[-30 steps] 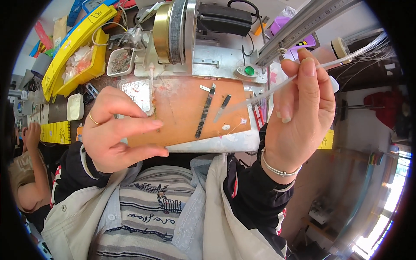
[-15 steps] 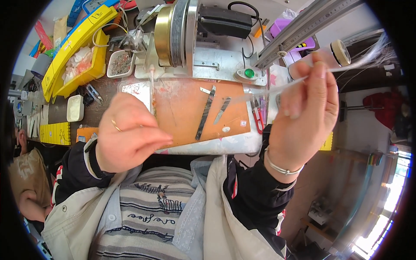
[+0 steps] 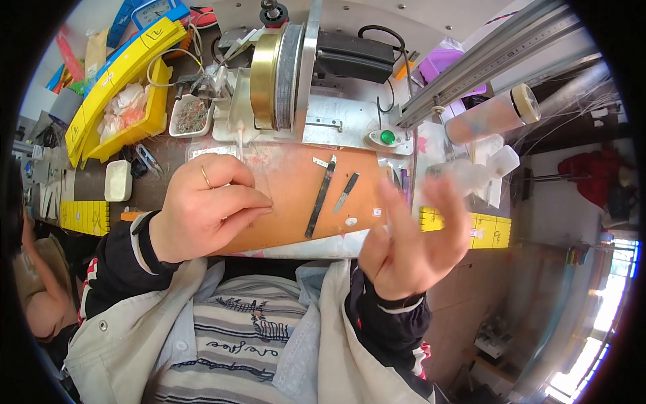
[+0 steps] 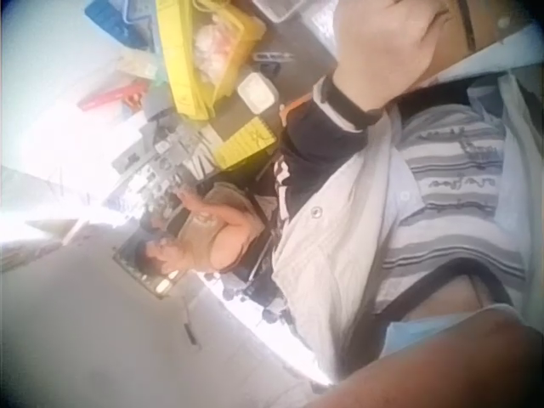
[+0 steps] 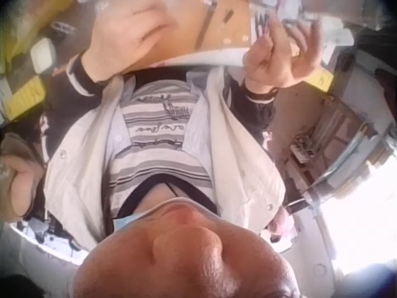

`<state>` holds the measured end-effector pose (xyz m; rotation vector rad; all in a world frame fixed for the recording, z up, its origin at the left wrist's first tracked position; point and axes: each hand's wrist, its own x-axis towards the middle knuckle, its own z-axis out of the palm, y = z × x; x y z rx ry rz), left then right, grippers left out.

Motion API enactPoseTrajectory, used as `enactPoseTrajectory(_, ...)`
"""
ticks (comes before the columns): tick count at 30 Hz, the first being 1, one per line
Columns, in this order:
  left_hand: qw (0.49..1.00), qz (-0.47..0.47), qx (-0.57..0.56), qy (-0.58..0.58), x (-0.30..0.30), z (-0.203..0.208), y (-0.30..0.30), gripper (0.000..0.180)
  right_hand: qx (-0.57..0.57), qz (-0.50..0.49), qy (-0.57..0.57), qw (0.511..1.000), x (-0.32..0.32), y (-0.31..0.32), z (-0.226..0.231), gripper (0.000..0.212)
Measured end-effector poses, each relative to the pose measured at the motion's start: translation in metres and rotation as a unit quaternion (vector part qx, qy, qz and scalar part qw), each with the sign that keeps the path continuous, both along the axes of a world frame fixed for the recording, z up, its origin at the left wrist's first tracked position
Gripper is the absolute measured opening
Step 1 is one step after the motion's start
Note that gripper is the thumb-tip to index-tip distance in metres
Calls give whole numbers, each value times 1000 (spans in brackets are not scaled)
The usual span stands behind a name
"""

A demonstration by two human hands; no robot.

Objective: Assemble small mechanical or electronic components using adhesive and manual tools at a workbench station.

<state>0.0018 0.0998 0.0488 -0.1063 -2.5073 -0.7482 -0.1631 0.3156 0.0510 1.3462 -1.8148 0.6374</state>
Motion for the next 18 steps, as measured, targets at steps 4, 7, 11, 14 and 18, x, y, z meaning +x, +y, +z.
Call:
enactPoseTrajectory(4,999,22,12,24,0,7,-6,16,-60,-301,-8,952,-48,15,16,36)
enactPoseTrajectory(7,998,24,50,28,-2,5,-14,16,-317,-156,-135,926,-31,14,11,37)
enactPoseTrajectory(11,996,3,77,35,-9,6,-12,17,16,184,-334,924,26,-37,13,41)
enactPoseTrajectory(14,996,-1,81,38,-12,11,-13,17,77,210,-404,887,25,-53,-4,34)
enactPoseTrajectory(18,994,14,102,37,-6,10,-24,17,34,226,-500,835,19,-50,-8,16)
